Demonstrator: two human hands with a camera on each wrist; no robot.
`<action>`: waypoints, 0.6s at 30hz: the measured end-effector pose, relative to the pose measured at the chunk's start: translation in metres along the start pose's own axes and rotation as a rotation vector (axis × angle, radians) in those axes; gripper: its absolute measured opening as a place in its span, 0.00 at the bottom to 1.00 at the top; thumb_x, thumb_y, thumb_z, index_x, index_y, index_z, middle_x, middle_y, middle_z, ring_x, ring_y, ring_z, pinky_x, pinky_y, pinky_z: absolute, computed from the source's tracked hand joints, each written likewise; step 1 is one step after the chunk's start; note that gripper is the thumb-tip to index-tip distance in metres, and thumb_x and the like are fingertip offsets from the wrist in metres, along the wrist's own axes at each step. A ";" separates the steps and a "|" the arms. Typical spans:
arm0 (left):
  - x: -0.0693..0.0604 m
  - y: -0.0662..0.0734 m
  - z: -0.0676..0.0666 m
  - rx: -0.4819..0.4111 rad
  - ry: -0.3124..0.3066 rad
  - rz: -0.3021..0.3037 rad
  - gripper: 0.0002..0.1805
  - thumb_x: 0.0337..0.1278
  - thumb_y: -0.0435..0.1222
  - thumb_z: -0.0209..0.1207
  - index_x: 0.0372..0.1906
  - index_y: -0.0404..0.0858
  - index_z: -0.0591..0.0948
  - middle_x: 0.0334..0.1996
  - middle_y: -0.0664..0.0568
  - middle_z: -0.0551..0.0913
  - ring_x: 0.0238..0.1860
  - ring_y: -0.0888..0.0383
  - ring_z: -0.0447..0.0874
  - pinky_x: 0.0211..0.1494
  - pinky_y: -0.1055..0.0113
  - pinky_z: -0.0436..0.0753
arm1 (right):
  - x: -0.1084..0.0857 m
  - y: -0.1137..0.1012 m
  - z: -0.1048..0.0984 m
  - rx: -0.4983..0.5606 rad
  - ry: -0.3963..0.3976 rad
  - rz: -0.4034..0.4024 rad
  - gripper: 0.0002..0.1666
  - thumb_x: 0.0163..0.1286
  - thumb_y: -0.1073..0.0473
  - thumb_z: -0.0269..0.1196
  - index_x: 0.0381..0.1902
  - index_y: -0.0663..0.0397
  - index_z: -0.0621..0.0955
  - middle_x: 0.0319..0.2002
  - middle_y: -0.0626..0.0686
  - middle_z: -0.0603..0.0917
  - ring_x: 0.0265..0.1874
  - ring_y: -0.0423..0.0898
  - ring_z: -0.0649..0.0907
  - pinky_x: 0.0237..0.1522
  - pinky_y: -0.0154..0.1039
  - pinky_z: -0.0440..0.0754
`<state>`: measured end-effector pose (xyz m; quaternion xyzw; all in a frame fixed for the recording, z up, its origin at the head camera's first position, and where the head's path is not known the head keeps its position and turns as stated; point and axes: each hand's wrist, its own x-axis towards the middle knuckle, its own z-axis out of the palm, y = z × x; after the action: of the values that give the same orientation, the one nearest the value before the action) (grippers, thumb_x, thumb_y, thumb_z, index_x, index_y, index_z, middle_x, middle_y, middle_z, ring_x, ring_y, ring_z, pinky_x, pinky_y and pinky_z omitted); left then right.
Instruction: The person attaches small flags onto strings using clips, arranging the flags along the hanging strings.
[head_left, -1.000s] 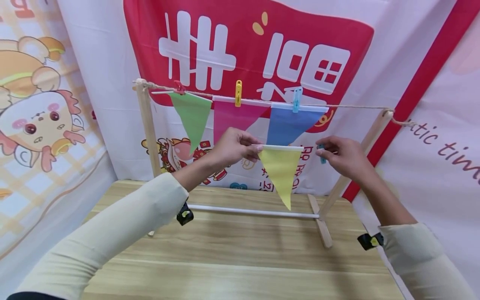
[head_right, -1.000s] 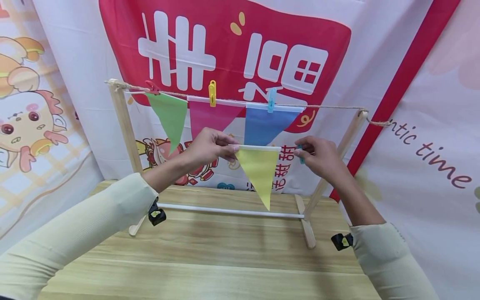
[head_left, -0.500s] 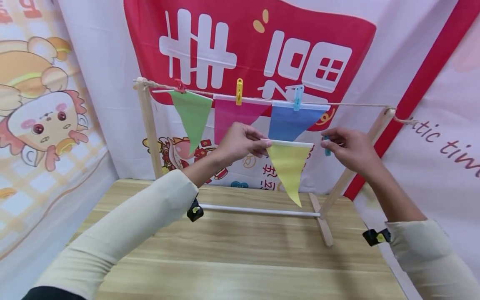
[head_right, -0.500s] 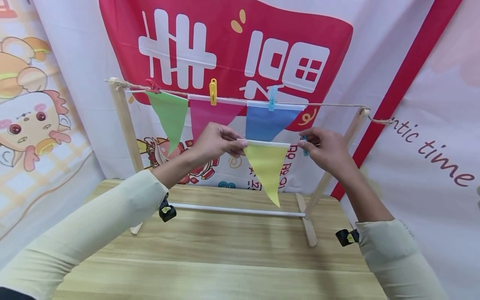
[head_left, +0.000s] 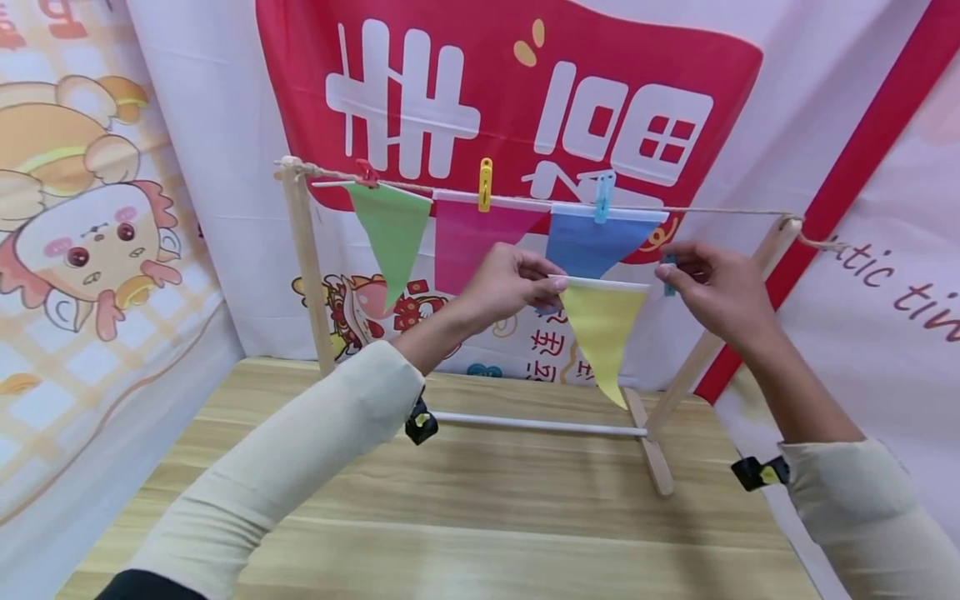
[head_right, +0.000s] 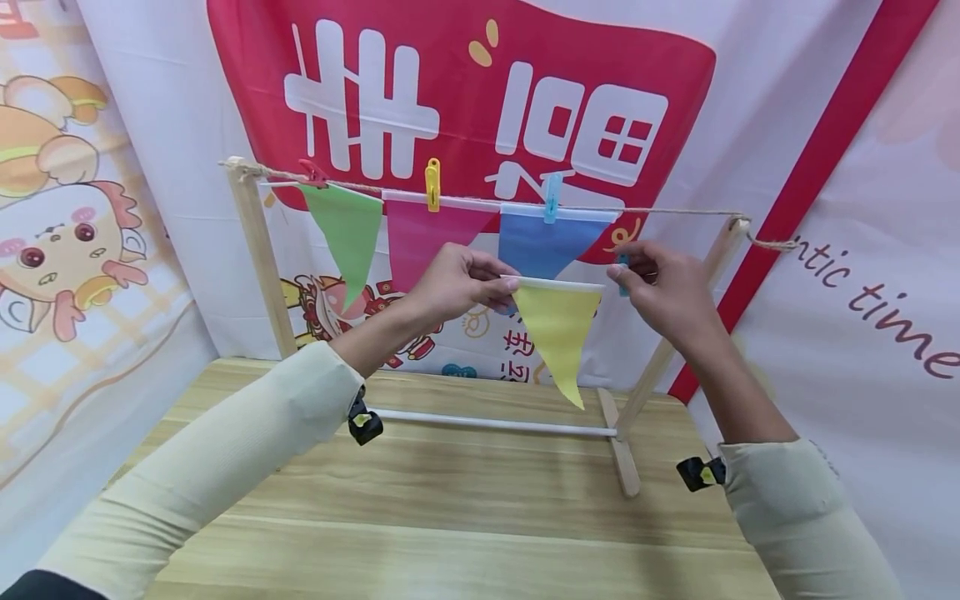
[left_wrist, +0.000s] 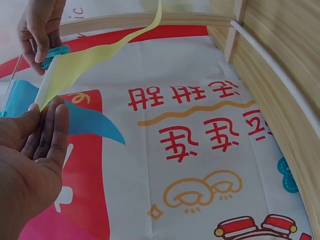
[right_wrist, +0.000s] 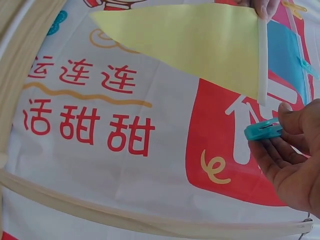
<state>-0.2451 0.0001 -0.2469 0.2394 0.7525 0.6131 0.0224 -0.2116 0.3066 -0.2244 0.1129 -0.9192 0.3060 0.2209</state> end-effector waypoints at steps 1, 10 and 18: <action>0.000 0.001 0.000 -0.003 0.001 0.003 0.13 0.75 0.33 0.73 0.57 0.31 0.93 0.47 0.39 0.96 0.47 0.42 0.99 0.55 0.54 0.98 | 0.000 0.000 -0.001 0.004 0.013 -0.002 0.32 0.80 0.47 0.73 0.75 0.55 0.83 0.60 0.63 0.90 0.51 0.59 0.90 0.40 0.13 0.79; 0.004 0.005 0.004 -0.024 0.024 -0.006 0.14 0.75 0.36 0.74 0.57 0.34 0.93 0.48 0.42 0.97 0.44 0.50 0.99 0.55 0.55 0.98 | -0.002 -0.004 -0.008 0.051 0.108 -0.029 0.32 0.80 0.44 0.73 0.75 0.50 0.84 0.64 0.58 0.90 0.48 0.38 0.87 0.45 0.14 0.82; 0.008 0.007 0.008 -0.058 0.034 0.000 0.12 0.74 0.36 0.74 0.55 0.34 0.94 0.46 0.42 0.97 0.43 0.50 1.00 0.51 0.58 0.98 | -0.001 -0.008 -0.017 0.113 0.138 -0.075 0.29 0.80 0.46 0.73 0.74 0.47 0.86 0.61 0.55 0.90 0.46 0.32 0.88 0.48 0.17 0.85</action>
<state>-0.2475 0.0117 -0.2404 0.2284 0.7348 0.6385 0.0164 -0.2022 0.3110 -0.2089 0.1384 -0.8782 0.3557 0.2882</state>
